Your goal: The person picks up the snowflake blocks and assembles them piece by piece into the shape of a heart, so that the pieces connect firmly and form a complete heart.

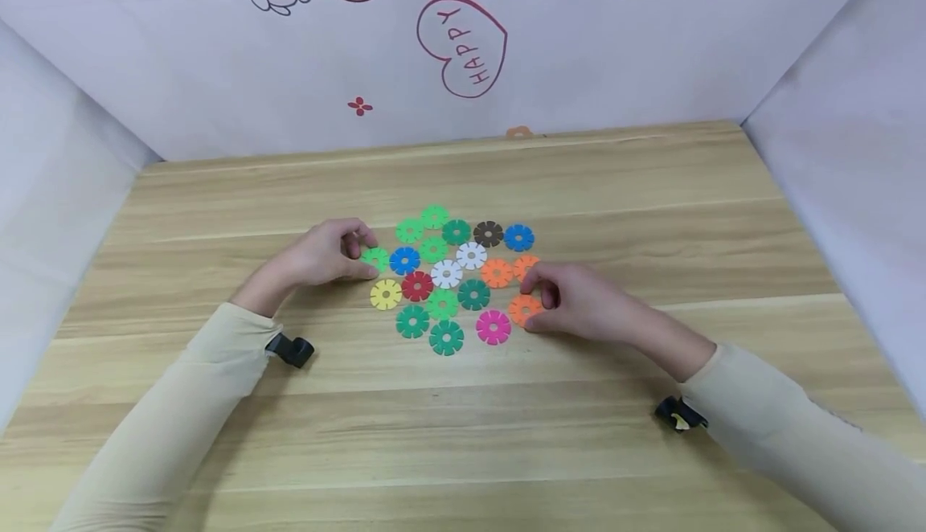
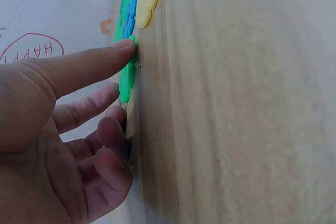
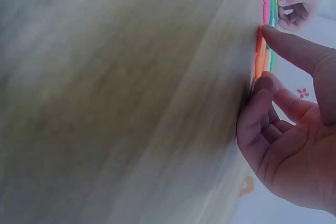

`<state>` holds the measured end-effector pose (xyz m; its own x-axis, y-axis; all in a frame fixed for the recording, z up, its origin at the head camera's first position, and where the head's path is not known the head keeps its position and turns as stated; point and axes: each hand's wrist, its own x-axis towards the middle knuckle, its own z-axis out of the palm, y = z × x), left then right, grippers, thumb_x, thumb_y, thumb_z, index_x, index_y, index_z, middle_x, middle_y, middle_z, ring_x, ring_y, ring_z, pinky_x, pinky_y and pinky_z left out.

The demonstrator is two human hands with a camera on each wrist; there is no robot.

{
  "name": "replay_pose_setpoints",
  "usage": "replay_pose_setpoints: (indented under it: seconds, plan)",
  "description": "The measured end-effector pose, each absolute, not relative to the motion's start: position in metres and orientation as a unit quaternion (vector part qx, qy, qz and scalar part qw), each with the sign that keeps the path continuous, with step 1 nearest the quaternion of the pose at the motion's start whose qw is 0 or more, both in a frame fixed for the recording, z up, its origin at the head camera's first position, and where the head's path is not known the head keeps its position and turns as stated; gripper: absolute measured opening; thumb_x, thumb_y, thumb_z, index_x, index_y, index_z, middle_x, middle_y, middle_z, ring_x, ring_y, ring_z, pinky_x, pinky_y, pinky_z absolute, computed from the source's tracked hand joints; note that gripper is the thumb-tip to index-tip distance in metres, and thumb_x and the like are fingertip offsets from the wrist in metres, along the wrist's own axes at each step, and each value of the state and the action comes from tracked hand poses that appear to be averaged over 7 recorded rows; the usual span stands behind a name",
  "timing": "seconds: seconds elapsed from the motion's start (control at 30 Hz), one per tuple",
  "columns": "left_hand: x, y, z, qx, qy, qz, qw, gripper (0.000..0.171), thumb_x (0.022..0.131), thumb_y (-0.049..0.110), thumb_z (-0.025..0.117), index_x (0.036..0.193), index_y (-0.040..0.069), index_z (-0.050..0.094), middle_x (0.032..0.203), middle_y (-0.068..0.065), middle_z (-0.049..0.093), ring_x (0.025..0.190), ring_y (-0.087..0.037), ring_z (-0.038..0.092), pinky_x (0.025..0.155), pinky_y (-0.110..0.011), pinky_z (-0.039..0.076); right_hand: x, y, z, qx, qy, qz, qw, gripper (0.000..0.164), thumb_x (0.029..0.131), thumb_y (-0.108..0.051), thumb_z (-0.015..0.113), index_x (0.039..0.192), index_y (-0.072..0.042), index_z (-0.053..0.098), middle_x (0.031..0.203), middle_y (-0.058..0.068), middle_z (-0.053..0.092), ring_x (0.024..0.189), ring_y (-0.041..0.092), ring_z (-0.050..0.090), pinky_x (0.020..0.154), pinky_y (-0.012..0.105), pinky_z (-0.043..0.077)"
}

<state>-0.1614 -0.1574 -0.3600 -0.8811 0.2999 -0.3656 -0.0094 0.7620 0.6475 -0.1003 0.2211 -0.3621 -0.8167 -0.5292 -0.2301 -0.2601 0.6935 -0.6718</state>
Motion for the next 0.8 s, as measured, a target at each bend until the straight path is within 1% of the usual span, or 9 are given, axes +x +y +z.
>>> replay_pose_setpoints:
  seconds: [0.3,0.43,0.63,0.8]
  plan:
    - [-0.159,-0.157,-0.358,0.076,0.917,0.318,0.228,0.037,0.086,0.019,0.083,0.115,0.011,0.062,0.102,-0.010,0.056,0.092,-0.027,0.051,0.079,-0.037,0.045,-0.100,0.218,-0.361,-0.232,0.905,-0.293,0.203,0.038,0.083,-0.025,0.085,0.112,-0.011,0.065,0.079,-0.002,0.054,0.072,0.016,0.052,0.062,0.029,0.046]
    - [-0.158,-0.157,-0.357,0.078,0.917,0.321,0.223,0.036,0.086,0.019,0.082,0.113,0.010,0.061,0.103,-0.010,0.056,0.093,-0.028,0.051,0.080,-0.038,0.045,-0.100,0.216,-0.360,-0.229,0.906,-0.295,0.200,0.038,0.082,-0.024,0.086,0.110,-0.012,0.064,0.079,-0.002,0.055,0.072,0.017,0.053,0.063,0.029,0.047]
    - [-0.152,-0.157,-0.360,0.089,0.919,0.324,0.205,0.037,0.086,0.019,0.082,0.113,0.010,0.059,0.106,-0.010,0.057,0.096,-0.028,0.052,0.084,-0.039,0.046,-0.097,0.215,-0.360,-0.212,0.904,-0.302,0.213,0.037,0.078,-0.022,0.089,0.097,-0.016,0.058,0.077,-0.001,0.055,0.071,0.019,0.053,0.060,0.030,0.047]
    - [-0.150,-0.157,-0.359,0.102,0.917,0.337,0.186,0.037,0.086,0.015,0.082,0.113,0.012,0.056,0.102,-0.010,0.057,0.092,-0.028,0.053,0.080,-0.039,0.047,-0.096,0.216,-0.359,-0.216,0.904,-0.300,0.216,0.036,0.079,-0.028,0.088,0.086,-0.016,0.056,0.072,-0.001,0.052,0.067,0.018,0.051,0.057,0.029,0.043]
